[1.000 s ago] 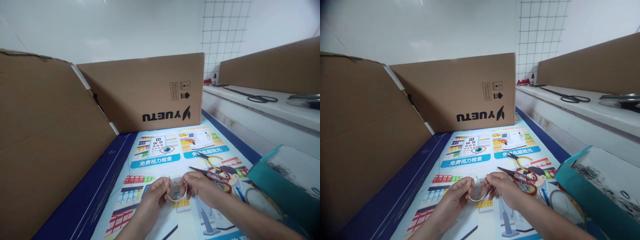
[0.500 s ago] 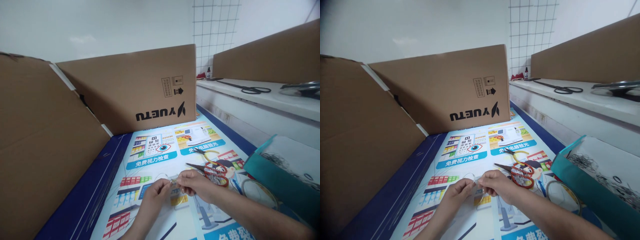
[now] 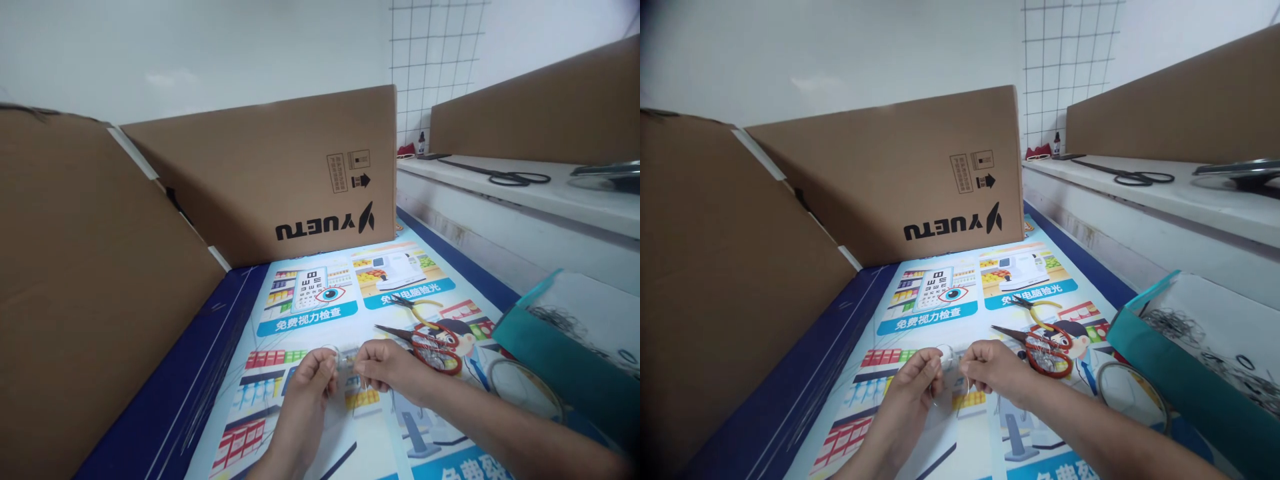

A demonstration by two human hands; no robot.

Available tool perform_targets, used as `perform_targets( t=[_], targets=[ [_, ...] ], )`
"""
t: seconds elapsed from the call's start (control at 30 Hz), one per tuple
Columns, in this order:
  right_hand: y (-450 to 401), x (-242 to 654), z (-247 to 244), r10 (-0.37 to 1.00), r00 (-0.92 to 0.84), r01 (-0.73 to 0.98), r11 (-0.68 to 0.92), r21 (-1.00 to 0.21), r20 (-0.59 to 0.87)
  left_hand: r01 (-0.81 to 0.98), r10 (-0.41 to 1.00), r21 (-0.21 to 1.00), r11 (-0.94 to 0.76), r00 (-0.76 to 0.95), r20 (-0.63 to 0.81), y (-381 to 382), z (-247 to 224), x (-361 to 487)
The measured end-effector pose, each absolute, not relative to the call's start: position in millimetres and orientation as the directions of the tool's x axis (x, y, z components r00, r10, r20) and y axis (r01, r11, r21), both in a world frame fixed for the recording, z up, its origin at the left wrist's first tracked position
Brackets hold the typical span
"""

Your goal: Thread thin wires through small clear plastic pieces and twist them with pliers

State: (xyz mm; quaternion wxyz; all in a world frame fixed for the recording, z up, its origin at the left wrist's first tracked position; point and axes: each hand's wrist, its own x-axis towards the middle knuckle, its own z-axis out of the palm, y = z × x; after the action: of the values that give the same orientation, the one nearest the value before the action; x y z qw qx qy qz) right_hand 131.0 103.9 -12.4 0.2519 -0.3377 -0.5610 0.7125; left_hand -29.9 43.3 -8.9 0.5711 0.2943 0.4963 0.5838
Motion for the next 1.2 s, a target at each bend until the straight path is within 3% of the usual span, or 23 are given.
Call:
perform_targets(
  t=[0.37, 0.73, 1.07, 1.2],
  targets=[
    [107.0, 131.9, -19.0, 0.851, -0.51, -0.145, -0.229, -0.962, -0.126, -0.56, 0.964, 0.792, 0.245, 0.053, -0.261, 43.1, -2.8, -26.5],
    [105.6, 125.6, -13.5, 0.906, -0.408, -0.025, -0.133, -0.991, -0.111, -0.51, 0.979, 0.836, 0.203, 0.097, -0.178, 41.9, -0.9, -26.9],
    [108.3, 134.1, -17.5, 0.828, -0.528, -0.228, -0.354, -0.907, -0.19, -0.542, 0.96, 0.801, 0.254, 0.041, -0.276, 43.9, -6.3, -31.1],
    [108.1, 133.6, -20.0, 0.828, -0.53, -0.271, -0.37, -0.889, -0.183, -0.573, 0.956, 0.777, 0.26, 0.037, -0.293, 43.5, -7.8, -32.1]
  ],
)
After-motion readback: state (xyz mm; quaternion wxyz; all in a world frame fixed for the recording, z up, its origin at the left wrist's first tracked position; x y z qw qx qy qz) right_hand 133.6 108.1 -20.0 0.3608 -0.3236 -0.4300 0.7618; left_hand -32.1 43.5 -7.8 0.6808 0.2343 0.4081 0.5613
